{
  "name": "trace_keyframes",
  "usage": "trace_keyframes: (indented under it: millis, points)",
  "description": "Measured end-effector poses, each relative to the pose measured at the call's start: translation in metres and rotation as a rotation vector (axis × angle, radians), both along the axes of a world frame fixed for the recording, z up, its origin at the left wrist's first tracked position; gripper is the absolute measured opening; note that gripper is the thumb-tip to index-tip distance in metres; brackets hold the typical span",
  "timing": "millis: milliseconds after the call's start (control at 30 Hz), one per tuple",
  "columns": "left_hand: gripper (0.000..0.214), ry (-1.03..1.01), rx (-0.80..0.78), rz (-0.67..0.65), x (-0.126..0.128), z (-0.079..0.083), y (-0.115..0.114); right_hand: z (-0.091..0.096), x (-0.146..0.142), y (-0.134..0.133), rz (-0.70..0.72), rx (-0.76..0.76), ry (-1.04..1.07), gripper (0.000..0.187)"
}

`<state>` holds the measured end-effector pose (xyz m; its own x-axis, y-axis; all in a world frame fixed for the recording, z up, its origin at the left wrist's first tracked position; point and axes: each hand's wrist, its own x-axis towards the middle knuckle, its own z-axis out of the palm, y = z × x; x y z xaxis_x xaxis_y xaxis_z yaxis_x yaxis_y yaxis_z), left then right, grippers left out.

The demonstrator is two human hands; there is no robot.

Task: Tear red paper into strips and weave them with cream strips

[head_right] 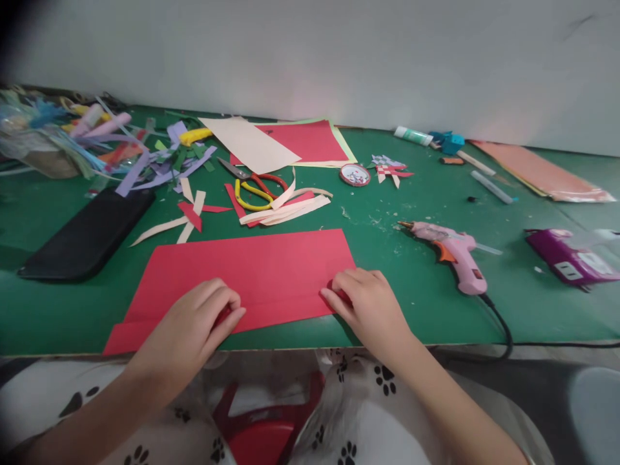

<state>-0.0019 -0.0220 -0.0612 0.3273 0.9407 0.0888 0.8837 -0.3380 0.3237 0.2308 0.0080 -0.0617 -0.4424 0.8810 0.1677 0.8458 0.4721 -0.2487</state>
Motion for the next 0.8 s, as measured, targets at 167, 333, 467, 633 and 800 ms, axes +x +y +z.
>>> trace_keyframes:
  millis: [167,333,467,633,800]
  points:
    - [0.019,0.036,0.007,0.003,0.0002,0.0006,-0.001,-0.0024,-0.0016,-0.0016,-0.028,0.041,-0.075,0.032]
    - [0.022,0.028,0.066,-0.083,-0.003,-0.0014,0.0005,-0.0041,-0.0032,-0.0026,-0.045,0.075,-0.121,0.031]
    - [0.036,0.043,0.144,-0.402,-0.0048,-0.0033,0.0043,-0.0038,-0.0043,-0.0023,-0.047,0.089,-0.146,0.027]
    - [0.05,0.139,0.075,-0.595,-0.003,-0.0057,0.0065,-0.0031,-0.0053,-0.0021,-0.047,0.083,-0.145,0.024]
    - [0.061,0.157,0.012,-0.636,-0.0042,-0.0066,0.0086,-0.0024,-0.0058,-0.0024,-0.058,0.067,-0.085,0.021]
